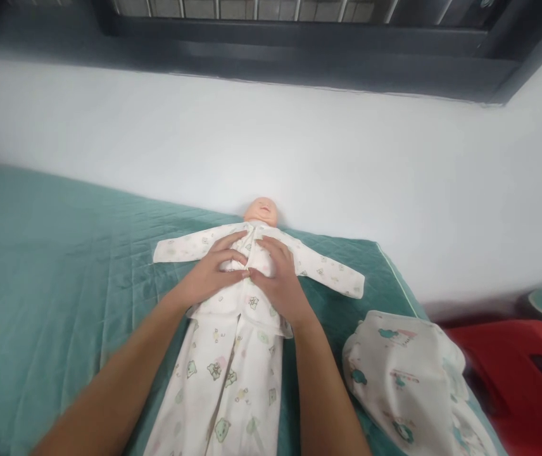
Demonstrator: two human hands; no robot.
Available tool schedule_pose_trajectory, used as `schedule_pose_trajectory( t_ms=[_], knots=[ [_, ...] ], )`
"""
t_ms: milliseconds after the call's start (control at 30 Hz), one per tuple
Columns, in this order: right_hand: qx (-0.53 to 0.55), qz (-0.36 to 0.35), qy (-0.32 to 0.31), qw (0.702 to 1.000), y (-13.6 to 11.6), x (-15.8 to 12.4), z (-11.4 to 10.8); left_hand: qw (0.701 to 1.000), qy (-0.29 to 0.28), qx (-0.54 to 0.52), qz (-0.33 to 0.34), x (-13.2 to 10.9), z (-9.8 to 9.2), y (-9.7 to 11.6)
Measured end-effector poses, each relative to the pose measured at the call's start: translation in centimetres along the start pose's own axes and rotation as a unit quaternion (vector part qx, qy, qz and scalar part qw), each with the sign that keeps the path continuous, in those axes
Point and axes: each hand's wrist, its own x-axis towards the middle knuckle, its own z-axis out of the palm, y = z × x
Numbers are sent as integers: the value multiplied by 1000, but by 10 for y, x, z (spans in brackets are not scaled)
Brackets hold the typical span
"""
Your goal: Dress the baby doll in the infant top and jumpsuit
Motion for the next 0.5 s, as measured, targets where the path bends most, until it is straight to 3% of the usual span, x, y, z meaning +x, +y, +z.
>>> schedule_pose_trajectory(
  t_ms=[300, 500],
  knots=[
    [-53, -16, 2, 998, -10, -2, 4, 999, 28, -36, -25, 1, 2, 0],
    [-27, -28, 12, 999, -12, -2, 4, 999, 25, -41, -25, 2, 0, -1]
  ],
)
